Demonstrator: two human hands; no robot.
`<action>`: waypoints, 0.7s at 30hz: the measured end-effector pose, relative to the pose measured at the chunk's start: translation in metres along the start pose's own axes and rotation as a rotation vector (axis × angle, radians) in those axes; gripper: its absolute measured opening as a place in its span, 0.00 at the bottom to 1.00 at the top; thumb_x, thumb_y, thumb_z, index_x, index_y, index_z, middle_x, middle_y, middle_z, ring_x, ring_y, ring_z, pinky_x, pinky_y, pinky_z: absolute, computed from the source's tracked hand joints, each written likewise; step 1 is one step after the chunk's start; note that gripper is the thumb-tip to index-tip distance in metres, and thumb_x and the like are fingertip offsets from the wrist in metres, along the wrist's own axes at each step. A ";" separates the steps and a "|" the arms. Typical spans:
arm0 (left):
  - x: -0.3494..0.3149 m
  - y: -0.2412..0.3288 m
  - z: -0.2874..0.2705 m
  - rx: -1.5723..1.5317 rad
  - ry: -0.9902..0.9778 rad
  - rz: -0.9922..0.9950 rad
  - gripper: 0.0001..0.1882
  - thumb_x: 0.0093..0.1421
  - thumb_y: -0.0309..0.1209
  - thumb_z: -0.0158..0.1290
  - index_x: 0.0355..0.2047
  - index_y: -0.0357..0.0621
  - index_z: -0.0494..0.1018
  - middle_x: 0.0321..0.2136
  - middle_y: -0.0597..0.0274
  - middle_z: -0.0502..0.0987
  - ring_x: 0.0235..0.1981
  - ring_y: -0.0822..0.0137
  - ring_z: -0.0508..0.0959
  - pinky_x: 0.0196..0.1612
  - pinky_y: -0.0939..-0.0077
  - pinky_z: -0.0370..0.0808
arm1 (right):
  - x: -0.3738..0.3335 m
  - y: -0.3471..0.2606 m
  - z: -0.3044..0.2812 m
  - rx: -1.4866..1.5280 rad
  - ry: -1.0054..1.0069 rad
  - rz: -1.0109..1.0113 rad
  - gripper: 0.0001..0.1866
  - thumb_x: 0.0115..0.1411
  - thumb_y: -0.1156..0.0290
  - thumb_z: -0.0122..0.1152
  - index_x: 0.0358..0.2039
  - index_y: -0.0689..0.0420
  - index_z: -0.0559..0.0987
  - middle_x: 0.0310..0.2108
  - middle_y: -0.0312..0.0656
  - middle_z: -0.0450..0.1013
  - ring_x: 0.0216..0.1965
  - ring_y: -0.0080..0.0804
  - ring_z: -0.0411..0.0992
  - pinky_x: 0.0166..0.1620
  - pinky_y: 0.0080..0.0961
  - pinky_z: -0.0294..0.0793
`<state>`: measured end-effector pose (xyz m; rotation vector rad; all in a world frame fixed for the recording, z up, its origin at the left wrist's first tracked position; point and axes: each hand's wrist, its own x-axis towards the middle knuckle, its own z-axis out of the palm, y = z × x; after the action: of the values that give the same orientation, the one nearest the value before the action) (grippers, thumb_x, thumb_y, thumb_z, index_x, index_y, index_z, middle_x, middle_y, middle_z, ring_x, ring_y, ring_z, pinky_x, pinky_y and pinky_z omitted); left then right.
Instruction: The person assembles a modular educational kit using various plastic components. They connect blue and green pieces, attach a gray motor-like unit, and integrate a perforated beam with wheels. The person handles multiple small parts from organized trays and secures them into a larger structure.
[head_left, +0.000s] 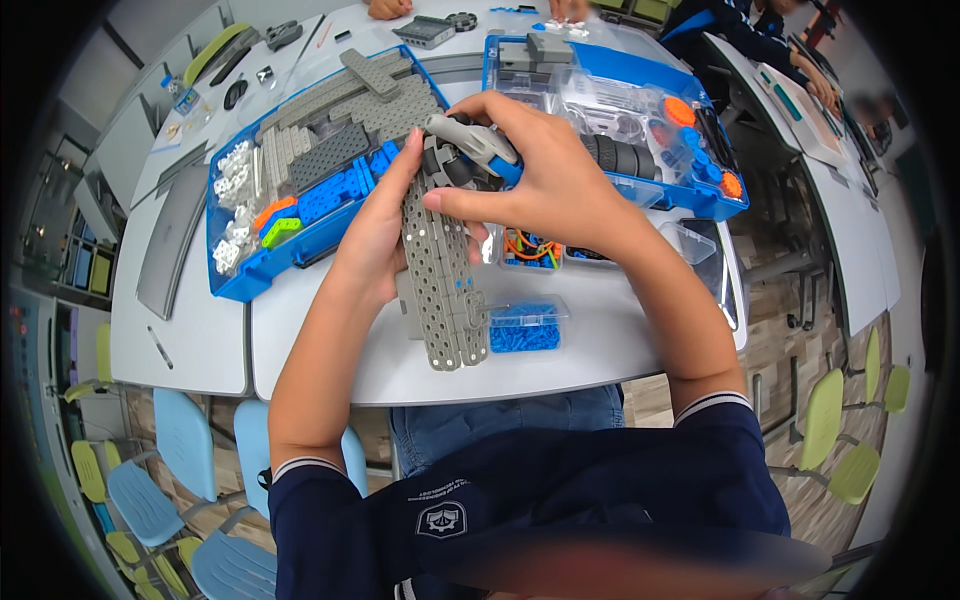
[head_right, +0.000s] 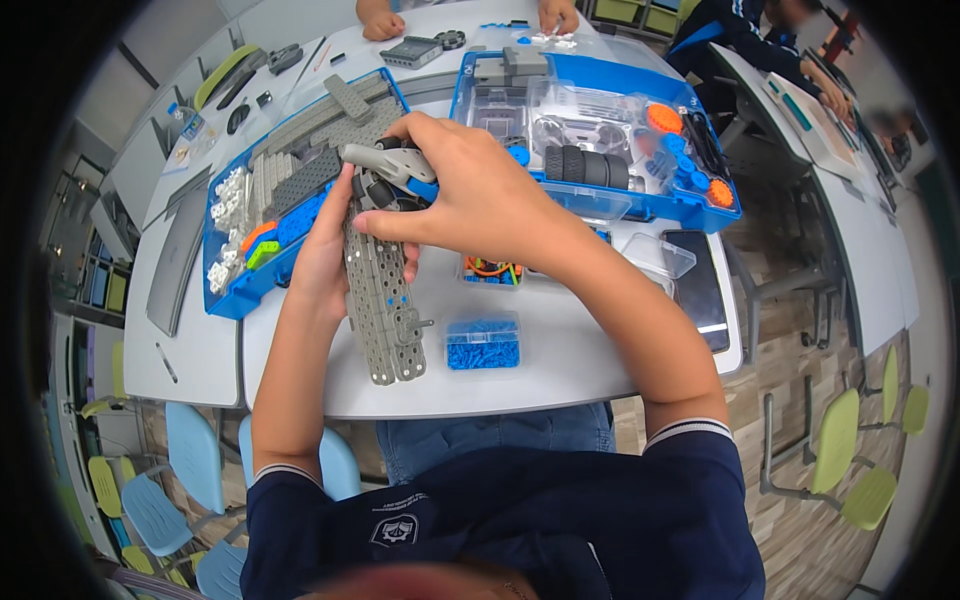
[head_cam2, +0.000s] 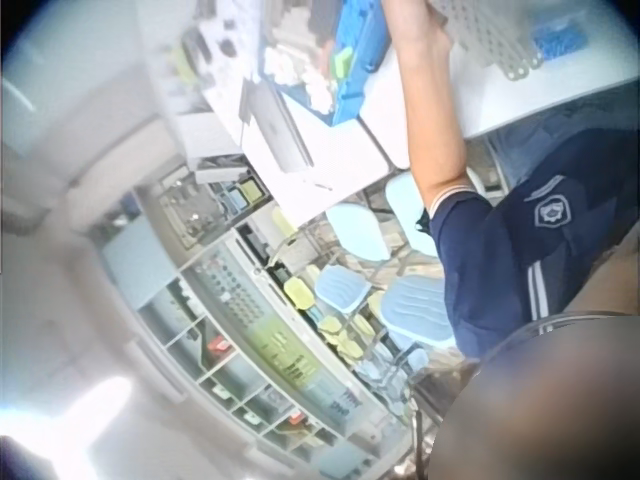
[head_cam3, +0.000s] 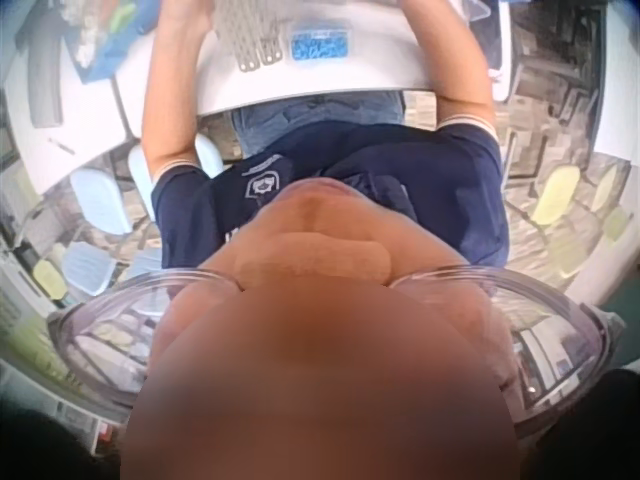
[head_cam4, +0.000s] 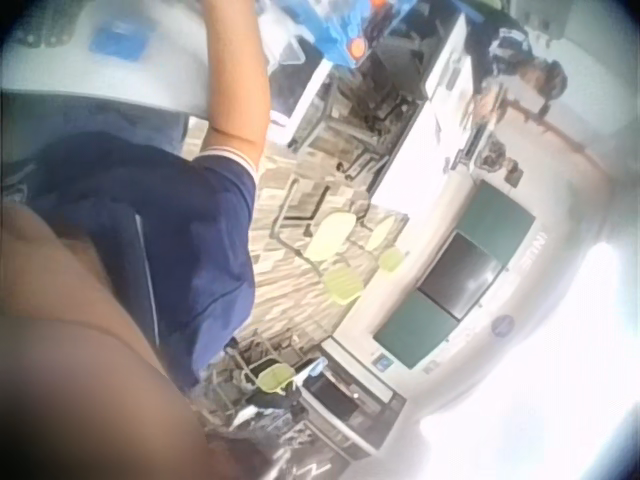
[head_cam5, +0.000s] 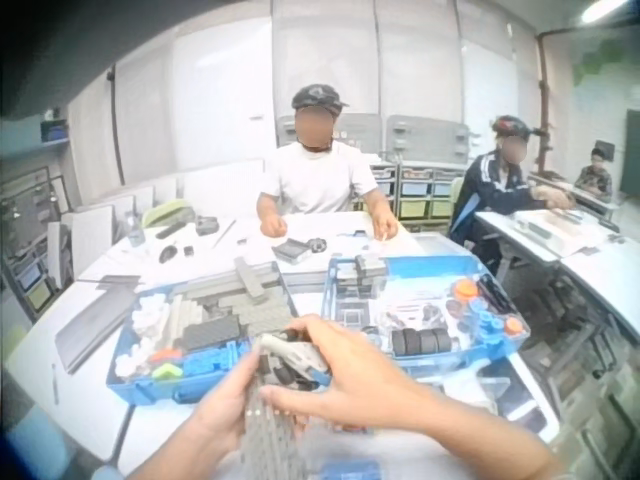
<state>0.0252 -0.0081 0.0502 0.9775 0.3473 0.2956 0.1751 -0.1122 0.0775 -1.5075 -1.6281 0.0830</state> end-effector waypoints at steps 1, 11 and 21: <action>0.001 0.003 0.001 0.025 0.001 -0.003 0.32 0.69 0.59 0.35 0.40 0.41 0.74 0.21 0.53 0.79 0.17 0.60 0.80 0.22 0.70 0.80 | 0.000 0.002 -0.002 0.056 -0.002 0.023 0.32 0.47 0.56 0.76 0.47 0.61 0.75 0.36 0.44 0.77 0.37 0.30 0.77 0.42 0.26 0.76; 0.028 0.044 0.036 0.557 0.024 0.170 0.32 0.69 0.58 0.35 0.41 0.40 0.74 0.22 0.54 0.79 0.22 0.64 0.82 0.27 0.71 0.81 | 0.012 0.027 -0.018 0.364 0.194 0.074 0.30 0.47 0.56 0.76 0.45 0.61 0.75 0.35 0.40 0.77 0.37 0.28 0.76 0.42 0.26 0.75; 0.068 0.035 0.054 0.580 0.029 0.278 0.32 0.65 0.57 0.45 0.39 0.35 0.73 0.26 0.52 0.80 0.25 0.61 0.84 0.28 0.71 0.83 | 0.011 0.045 -0.032 0.782 0.193 0.408 0.15 0.52 0.64 0.70 0.36 0.57 0.78 0.27 0.34 0.75 0.25 0.17 0.71 0.30 0.17 0.68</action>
<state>0.1057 -0.0036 0.0972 1.5988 0.3298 0.4763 0.2311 -0.1077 0.0764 -1.1474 -0.9345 0.6929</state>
